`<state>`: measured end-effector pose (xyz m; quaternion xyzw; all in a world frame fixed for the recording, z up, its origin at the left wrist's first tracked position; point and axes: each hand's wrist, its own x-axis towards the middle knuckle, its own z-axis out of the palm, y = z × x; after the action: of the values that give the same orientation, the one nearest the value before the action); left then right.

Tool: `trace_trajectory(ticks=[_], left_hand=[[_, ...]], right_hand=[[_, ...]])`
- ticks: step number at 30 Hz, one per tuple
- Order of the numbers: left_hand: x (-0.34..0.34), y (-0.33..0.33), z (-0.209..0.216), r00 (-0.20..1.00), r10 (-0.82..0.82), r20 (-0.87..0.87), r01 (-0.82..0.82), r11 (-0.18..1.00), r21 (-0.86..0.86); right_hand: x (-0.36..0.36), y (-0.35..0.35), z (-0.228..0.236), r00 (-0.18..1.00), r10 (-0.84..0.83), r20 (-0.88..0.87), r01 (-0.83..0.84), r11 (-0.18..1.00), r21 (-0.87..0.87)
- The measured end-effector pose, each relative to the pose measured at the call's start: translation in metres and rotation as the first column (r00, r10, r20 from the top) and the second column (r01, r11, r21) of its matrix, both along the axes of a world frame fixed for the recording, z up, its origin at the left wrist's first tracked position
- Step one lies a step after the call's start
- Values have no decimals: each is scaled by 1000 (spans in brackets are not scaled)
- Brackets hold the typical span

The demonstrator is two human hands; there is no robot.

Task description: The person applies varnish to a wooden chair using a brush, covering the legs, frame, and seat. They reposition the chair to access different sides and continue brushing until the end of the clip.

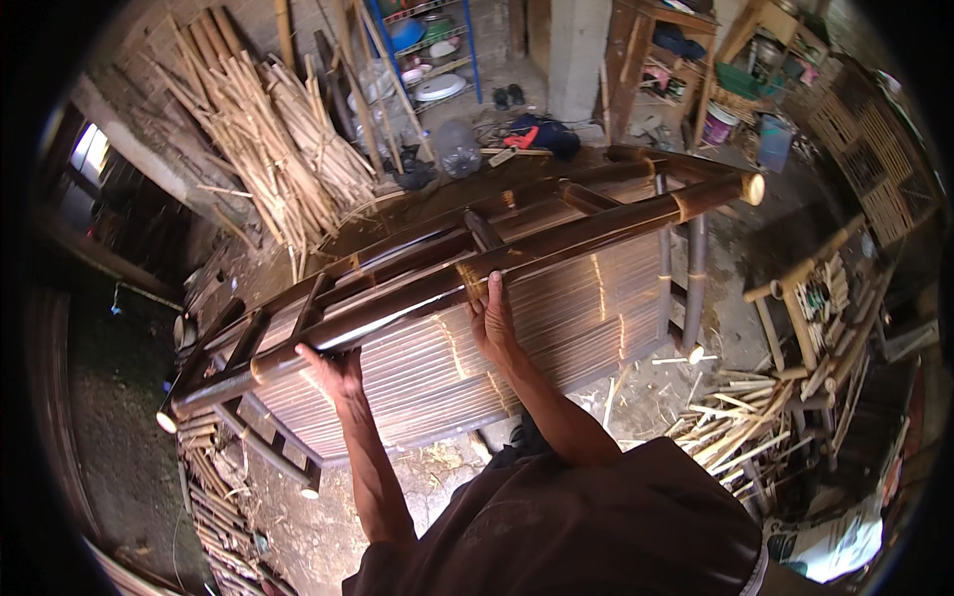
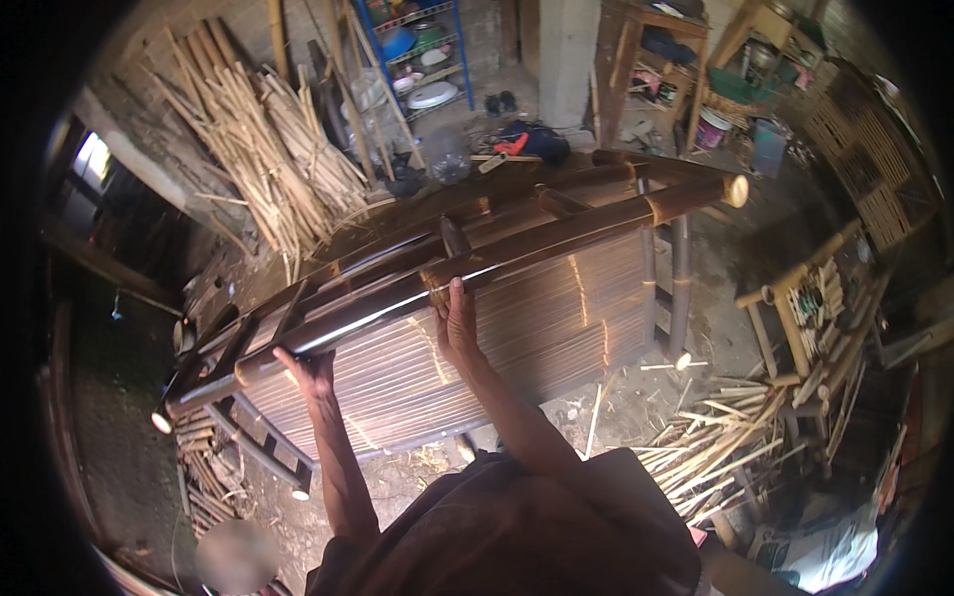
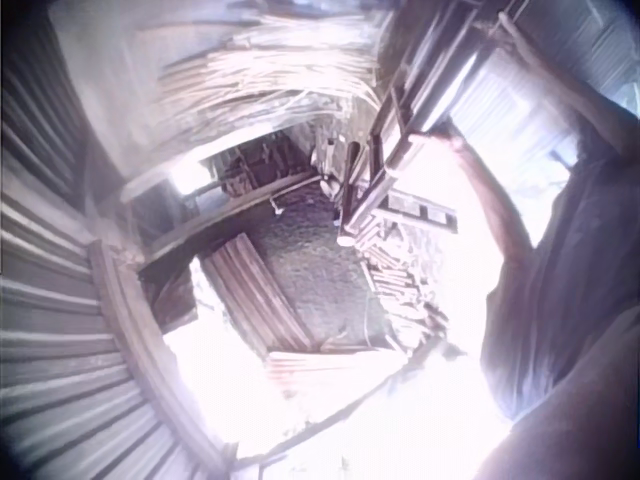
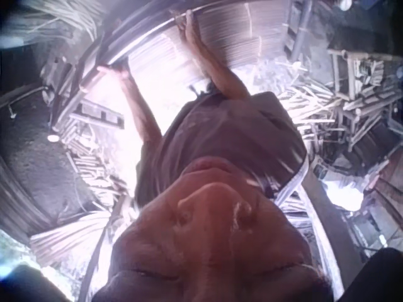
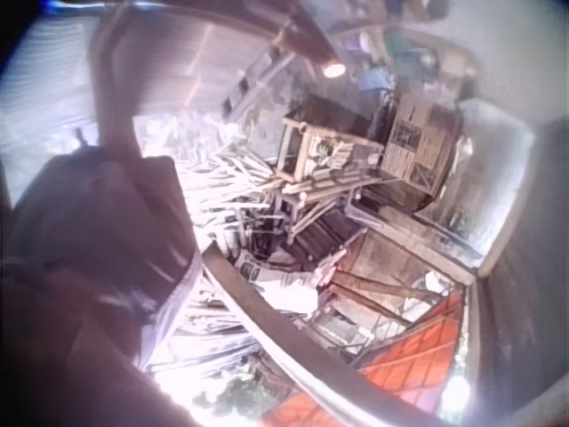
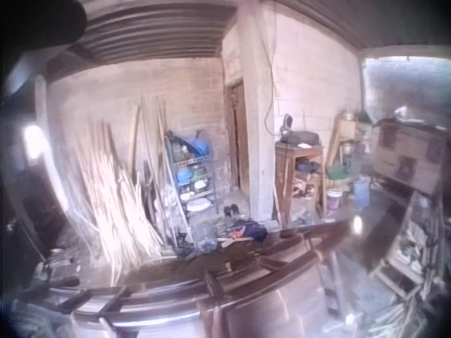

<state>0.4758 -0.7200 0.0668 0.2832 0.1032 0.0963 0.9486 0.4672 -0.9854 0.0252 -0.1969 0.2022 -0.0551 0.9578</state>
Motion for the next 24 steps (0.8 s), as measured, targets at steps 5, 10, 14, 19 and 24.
trace_trajectory(ticks=[5,10,14,19,24], left_hand=[[46,2,-4,998,55,-3,-55,995,85],[77,-5,-6,989,118,-89,-108,988,110],[103,2,-13,988,127,-93,-117,988,104],[121,7,-18,987,130,-91,-122,988,89],[149,-4,-22,996,72,-54,-71,997,22]], right_hand=[[42,32,5,988,152,5,-152,988,-9],[67,44,-12,958,266,108,-250,957,-147],[94,46,-22,910,397,121,-369,907,-204],[101,59,-19,931,300,207,-284,953,-105],[139,85,-37,840,531,111,-458,804,-378]])
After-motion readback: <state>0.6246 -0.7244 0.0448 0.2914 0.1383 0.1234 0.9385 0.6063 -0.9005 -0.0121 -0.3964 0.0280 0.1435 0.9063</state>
